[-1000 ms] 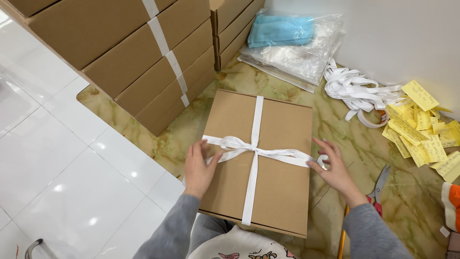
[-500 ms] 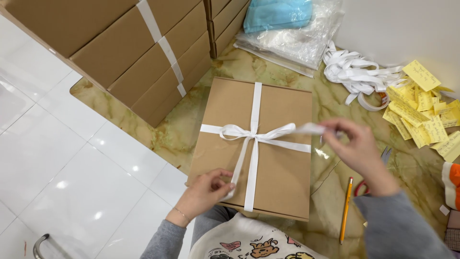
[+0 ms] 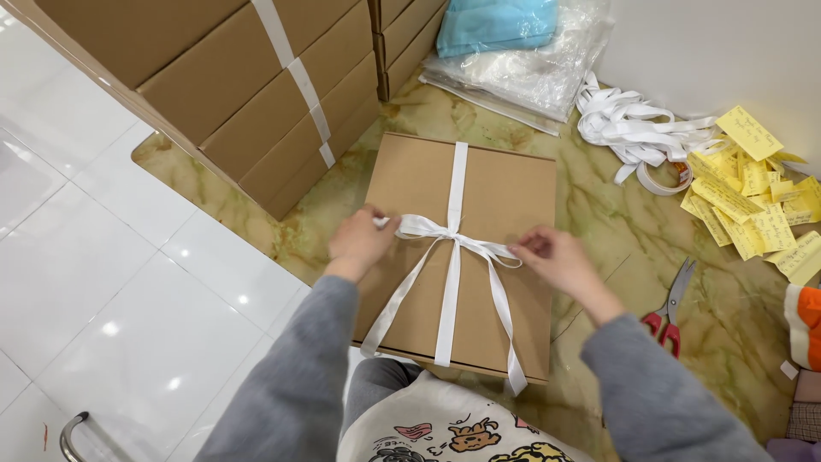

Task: The person wraps a white ribbon around a cardboard box, tying it into a bow on top. They then pick up a yellow sticky note and a pencil, placing the note on the box and writing on it.

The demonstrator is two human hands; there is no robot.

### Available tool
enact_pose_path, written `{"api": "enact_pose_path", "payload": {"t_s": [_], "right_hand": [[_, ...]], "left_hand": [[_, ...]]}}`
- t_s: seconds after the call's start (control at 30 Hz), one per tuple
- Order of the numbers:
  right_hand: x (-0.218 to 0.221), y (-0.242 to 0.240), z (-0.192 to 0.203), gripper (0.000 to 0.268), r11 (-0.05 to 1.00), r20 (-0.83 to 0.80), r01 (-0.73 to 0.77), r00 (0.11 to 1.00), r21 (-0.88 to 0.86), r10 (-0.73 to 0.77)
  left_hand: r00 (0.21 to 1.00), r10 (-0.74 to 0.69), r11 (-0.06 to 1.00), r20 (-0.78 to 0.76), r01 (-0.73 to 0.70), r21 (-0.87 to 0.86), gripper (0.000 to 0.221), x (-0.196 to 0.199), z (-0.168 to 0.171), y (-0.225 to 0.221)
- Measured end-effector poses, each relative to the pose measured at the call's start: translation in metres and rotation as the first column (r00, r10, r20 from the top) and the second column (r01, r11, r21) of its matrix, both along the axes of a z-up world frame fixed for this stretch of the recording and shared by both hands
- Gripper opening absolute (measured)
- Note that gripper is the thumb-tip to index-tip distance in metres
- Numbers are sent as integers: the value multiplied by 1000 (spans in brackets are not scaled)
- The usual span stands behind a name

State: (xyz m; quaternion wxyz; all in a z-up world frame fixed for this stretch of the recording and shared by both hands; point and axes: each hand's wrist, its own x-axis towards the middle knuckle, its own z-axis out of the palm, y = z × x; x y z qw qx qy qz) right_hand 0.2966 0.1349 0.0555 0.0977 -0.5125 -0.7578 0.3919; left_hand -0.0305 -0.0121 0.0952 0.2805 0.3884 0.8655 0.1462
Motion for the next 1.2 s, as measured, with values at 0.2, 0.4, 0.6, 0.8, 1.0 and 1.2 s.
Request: {"api": "enact_pose_path", "payload": {"t_s": [0.2, 0.4, 0.6, 0.8, 1.0, 1.2], "right_hand": [[-27, 0, -38, 18, 962, 90, 5, 996, 274, -31], [-22, -3, -49, 14, 946, 26, 144, 987, 290, -158], [-27, -10, -32, 7, 968, -254, 252, 935, -14, -247], [-9, 15, -38, 15, 972, -60, 76, 996, 220, -64], [7, 29, -29, 18, 622, 245, -286, 957, 729, 152], [-19, 34, -55, 24, 956, -171, 292, 943, 17, -285]], "left_hand": [[997, 54, 998, -46, -55, -21, 36, 6, -42, 37], [978, 181, 961, 104, -199, 191, 18, -9, -82, 31], [969, 155, 909, 195, -217, 356, 9, -4, -77, 10], [968, -138, 899, -211, 212, 382, 15, -22, -76, -7], [499, -303, 749, -812, 652, 121, 15, -44, -95, -6], [985, 140, 986, -104, -129, 106, 27, -11, -58, 0]]}}
